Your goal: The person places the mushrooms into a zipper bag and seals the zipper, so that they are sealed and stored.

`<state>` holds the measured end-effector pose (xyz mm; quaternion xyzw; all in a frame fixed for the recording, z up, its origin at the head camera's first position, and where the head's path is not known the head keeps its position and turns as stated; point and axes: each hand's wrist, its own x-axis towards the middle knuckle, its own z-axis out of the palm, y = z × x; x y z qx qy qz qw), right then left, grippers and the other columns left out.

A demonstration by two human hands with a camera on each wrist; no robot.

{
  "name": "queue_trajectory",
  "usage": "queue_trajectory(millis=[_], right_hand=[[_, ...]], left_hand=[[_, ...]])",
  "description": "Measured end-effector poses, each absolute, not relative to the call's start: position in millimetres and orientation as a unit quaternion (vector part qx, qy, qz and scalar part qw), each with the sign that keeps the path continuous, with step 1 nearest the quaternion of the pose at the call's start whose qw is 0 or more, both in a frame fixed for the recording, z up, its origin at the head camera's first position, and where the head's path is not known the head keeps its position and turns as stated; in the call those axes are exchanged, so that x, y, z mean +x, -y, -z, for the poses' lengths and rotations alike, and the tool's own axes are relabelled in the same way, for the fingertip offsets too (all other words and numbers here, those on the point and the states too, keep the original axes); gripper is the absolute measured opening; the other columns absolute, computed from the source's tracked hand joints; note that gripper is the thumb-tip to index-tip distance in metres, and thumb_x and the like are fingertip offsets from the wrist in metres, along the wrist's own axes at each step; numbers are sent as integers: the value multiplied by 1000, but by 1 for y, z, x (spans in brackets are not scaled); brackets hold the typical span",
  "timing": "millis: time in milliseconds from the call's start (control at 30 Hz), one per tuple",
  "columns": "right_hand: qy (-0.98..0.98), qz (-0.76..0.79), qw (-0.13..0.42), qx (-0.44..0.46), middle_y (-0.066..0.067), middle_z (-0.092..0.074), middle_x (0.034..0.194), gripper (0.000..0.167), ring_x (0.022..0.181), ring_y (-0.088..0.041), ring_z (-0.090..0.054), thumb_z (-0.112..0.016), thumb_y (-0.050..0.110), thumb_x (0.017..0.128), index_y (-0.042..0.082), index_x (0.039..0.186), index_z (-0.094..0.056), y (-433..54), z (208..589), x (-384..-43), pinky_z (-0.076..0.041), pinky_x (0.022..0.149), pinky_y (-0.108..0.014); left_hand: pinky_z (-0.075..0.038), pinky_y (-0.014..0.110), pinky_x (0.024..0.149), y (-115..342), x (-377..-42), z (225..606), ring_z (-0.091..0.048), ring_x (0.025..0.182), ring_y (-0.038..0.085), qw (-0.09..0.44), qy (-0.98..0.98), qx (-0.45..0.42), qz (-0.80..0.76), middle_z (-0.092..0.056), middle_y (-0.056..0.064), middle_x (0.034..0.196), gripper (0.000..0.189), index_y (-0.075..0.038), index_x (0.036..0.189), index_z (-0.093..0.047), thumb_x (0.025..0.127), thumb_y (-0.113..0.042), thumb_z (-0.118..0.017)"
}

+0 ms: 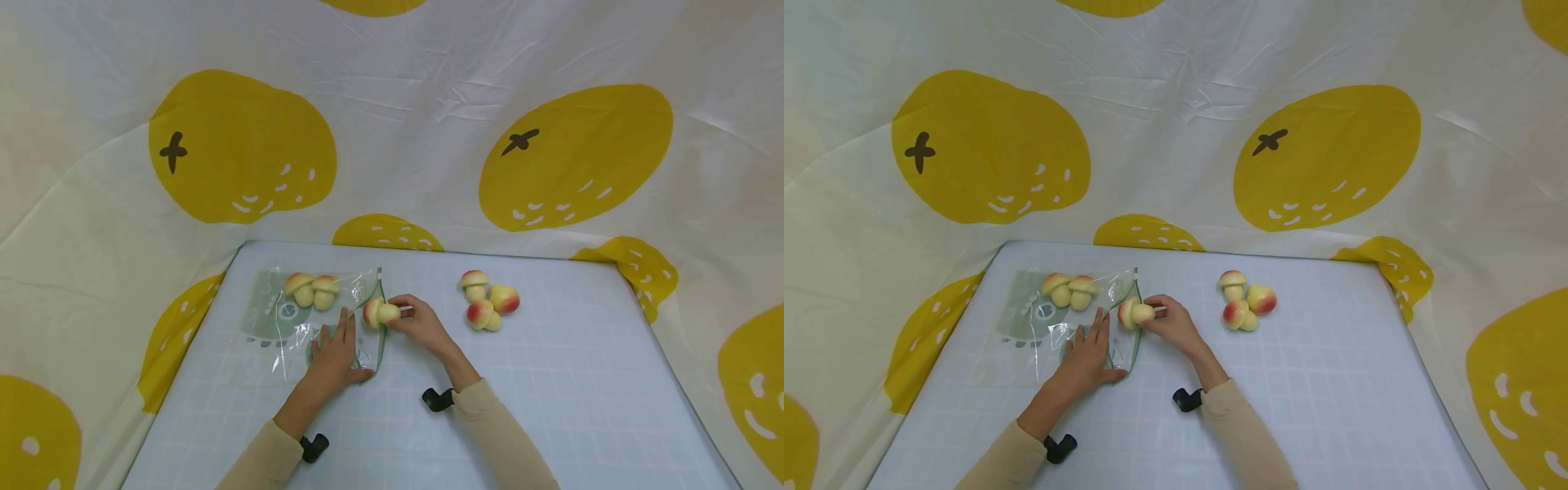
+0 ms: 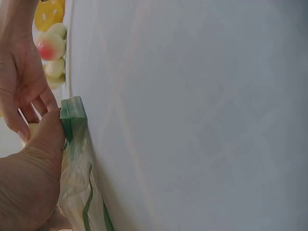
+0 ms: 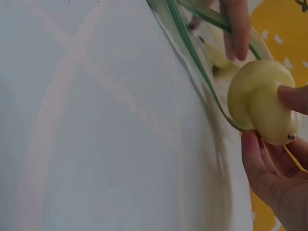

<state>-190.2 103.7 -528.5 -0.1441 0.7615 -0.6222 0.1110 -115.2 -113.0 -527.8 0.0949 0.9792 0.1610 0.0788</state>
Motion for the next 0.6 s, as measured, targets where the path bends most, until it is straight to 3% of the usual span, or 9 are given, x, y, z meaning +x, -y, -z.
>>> queue_trajectory(millis=[200,433,600], right_hand=[[-806,574,79,-121,-9,-67,118,41,97,-27,-67,-81,8,83,5,121,-67,-89,530,-191,-54,75,-34],[-836,536,37,-115,-14,-69,110,38,75,-15,-62,-82,11,83,2,117,-68,-76,528,-189,-51,62,-26],[-830,550,25,-83,-17,-68,111,40,74,-17,-63,-81,13,83,-1,117,-67,-66,530,-190,-53,63,-27]], left_hand=[[-30,77,97,113,-115,527,-24,134,65,79,-980,95,-153,-4,20,166,128,1,159,-11,72,-58,-84],[-30,77,96,112,-115,526,-25,134,65,80,-980,94,-155,-4,20,165,128,1,159,-10,73,-57,-84],[-30,77,97,112,-114,525,-24,134,65,79,-979,98,-158,-2,18,166,126,-2,160,-10,73,-57,-84]])
